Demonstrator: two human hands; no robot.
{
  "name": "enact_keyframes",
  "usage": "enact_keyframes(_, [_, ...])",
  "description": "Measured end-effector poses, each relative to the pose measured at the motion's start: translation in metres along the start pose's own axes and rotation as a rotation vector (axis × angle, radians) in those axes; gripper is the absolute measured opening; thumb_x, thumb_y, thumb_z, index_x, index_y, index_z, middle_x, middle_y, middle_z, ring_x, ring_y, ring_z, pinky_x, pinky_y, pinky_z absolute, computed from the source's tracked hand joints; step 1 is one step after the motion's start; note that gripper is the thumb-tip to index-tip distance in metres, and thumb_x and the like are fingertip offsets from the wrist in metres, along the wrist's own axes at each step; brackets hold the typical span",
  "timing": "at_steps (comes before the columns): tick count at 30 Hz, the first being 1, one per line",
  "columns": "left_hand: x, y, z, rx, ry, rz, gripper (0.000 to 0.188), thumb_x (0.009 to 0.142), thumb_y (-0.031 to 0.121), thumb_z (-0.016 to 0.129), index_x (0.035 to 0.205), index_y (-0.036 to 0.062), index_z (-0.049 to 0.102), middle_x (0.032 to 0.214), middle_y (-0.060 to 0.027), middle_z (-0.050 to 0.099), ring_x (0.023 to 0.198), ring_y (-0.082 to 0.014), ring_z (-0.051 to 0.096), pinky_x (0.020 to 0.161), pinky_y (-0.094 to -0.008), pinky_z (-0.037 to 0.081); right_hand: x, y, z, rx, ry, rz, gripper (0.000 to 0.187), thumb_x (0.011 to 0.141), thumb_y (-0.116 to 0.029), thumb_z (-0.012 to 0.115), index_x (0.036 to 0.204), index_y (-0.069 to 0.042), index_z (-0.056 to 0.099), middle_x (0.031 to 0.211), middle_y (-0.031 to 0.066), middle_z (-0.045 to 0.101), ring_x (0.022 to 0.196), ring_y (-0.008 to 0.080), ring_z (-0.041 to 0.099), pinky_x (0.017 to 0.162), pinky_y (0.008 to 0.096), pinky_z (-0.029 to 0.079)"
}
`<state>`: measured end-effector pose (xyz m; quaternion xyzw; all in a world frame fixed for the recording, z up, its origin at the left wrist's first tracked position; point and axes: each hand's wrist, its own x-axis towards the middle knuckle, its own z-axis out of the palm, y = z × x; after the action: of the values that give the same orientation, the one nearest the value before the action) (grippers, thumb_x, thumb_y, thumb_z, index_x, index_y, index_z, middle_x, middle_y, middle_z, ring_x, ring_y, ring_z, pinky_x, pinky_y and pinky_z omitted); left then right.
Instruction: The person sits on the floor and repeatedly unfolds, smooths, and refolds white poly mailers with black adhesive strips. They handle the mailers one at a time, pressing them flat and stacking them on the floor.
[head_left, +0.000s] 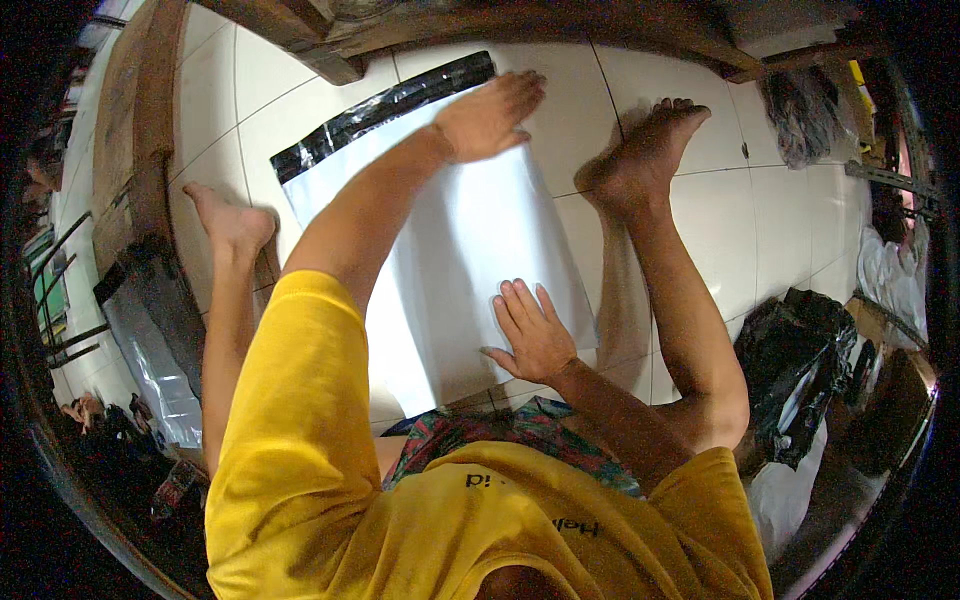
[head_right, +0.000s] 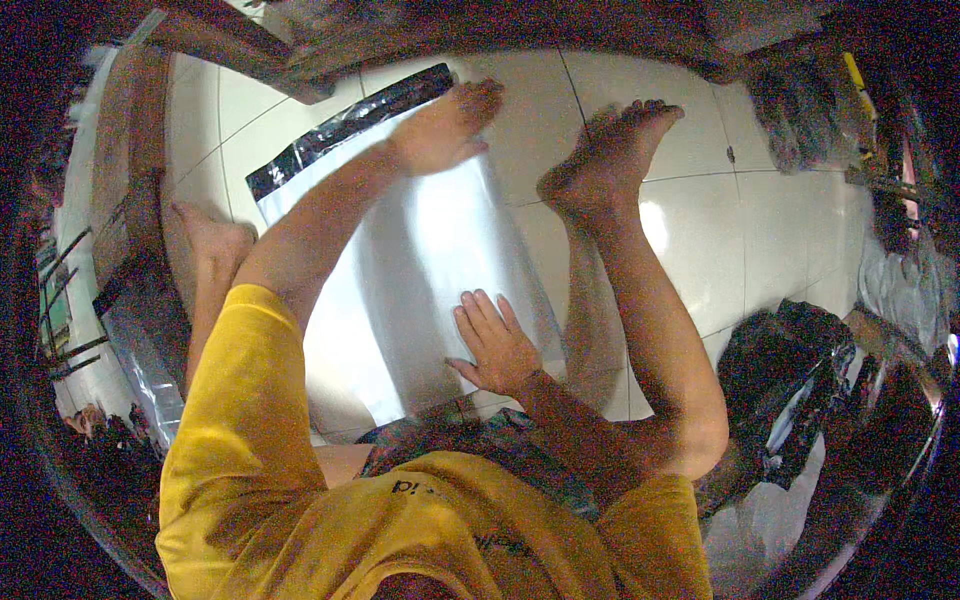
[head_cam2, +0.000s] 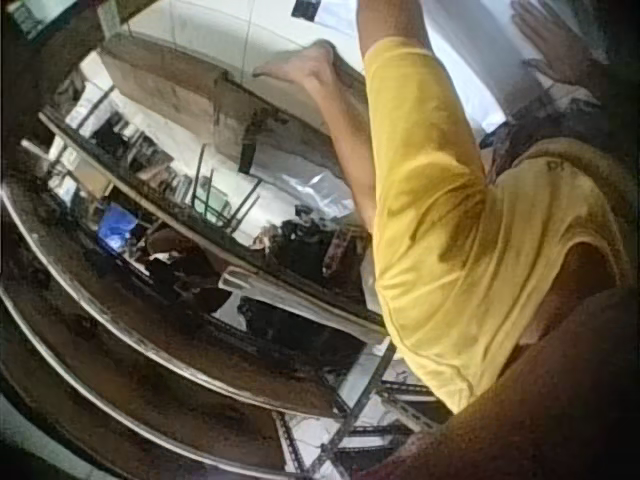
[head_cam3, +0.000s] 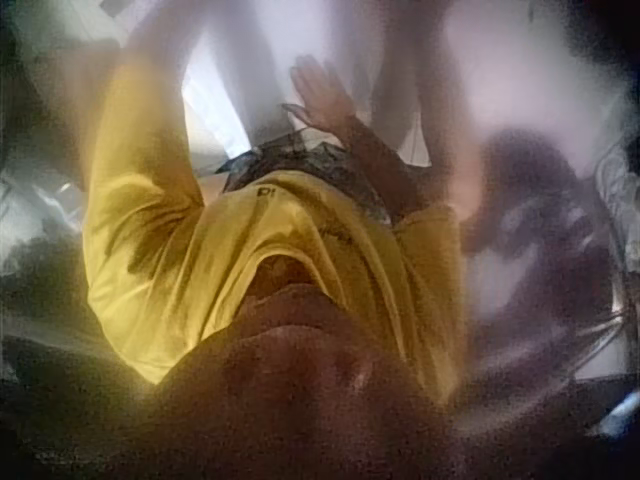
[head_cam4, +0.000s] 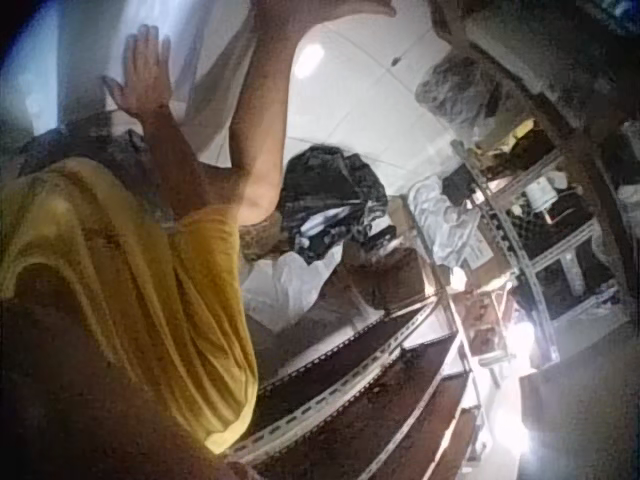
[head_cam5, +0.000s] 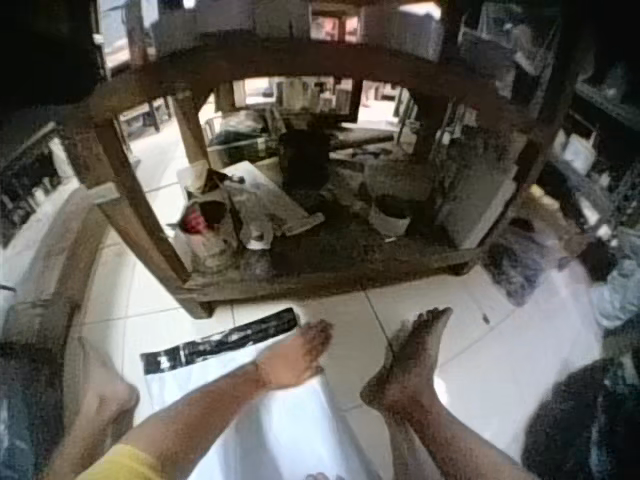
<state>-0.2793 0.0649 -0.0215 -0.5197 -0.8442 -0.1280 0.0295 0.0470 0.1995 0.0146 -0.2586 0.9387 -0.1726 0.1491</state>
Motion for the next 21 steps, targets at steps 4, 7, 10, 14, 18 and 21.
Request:
enact_keyframes(4, [-0.043, 0.112, -0.007, -0.352, 0.054, 0.085, 0.066, 0.091, 0.038, 0.059, 0.136, -0.0098, 0.054, 0.152, -0.0252, 0.044, 0.146, -0.0350, 0.037, 0.123, -0.0452, 0.027, 0.002, 0.001, 0.006, 0.001, -0.024, 0.016, 0.080, 0.089, -0.053, 0.064, 0.146, 0.002, 0.046, 0.153, 0.0232, 0.043, 0.147, 0.0385, 0.033, 0.122, 0.0557, 0.019])
enact_keyframes(7, [-0.089, 0.172, -0.017, -0.454, -0.153, 0.127, 0.069, 0.091, 0.033, 0.061, 0.144, -0.0081, 0.045, 0.153, -0.0257, 0.042, 0.147, -0.0361, 0.035, 0.123, -0.0456, 0.026, 0.005, -0.001, 0.001, 0.033, -0.055, 0.029, 0.079, 0.089, -0.050, 0.065, 0.144, 0.002, 0.047, 0.151, 0.0242, 0.044, 0.146, 0.0396, 0.033, 0.122, 0.0569, 0.020])
enact_keyframes(10, [-0.120, 0.176, -0.006, -0.415, -0.096, 0.023, 0.072, 0.093, 0.040, 0.058, 0.146, -0.0065, 0.043, 0.154, -0.0237, 0.042, 0.148, -0.0337, 0.034, 0.125, -0.0454, 0.023, 0.002, -0.004, -0.001, 0.056, -0.034, 0.002, 0.079, 0.087, -0.047, 0.068, 0.142, 0.005, 0.047, 0.152, 0.0260, 0.041, 0.146, 0.0410, 0.032, 0.121, 0.0583, 0.022])
enact_keyframes(14, [-0.107, 0.121, -0.005, -0.238, -0.165, -0.057, 0.073, 0.100, 0.049, 0.050, 0.150, -0.0031, 0.038, 0.161, -0.0195, 0.032, 0.154, -0.0287, 0.023, 0.128, -0.0426, 0.013, 0.004, -0.003, 0.001, 0.005, -0.005, 0.016, 0.081, 0.086, -0.047, 0.069, 0.142, 0.005, 0.046, 0.154, 0.0266, 0.037, 0.146, 0.0416, 0.032, 0.120, 0.0588, 0.024])
enact_keyframes(18, [-0.103, 0.059, -0.006, -0.123, -0.188, -0.109, 0.072, 0.104, 0.050, 0.043, 0.155, 0.0009, 0.032, 0.165, -0.0159, 0.026, 0.155, -0.0262, 0.018, 0.129, -0.0403, 0.010, -0.001, -0.002, 0.004, 0.002, -0.024, 0.003, 0.082, 0.086, -0.049, 0.069, 0.143, 0.006, 0.046, 0.155, 0.0270, 0.036, 0.147, 0.0421, 0.032, 0.120, 0.0597, 0.024])
enact_keyframes(21, [-0.103, 0.015, -0.005, -0.070, -0.040, -0.115, 0.067, 0.102, 0.041, 0.051, 0.152, -0.0018, 0.036, 0.162, -0.0197, 0.031, 0.153, -0.0310, 0.024, 0.127, -0.0434, 0.017, -0.004, -0.001, 0.009, -0.015, -0.023, 0.001, 0.083, 0.086, -0.050, 0.068, 0.143, 0.006, 0.044, 0.155, 0.0273, 0.036, 0.146, 0.0428, 0.033, 0.120, 0.0604, 0.024])
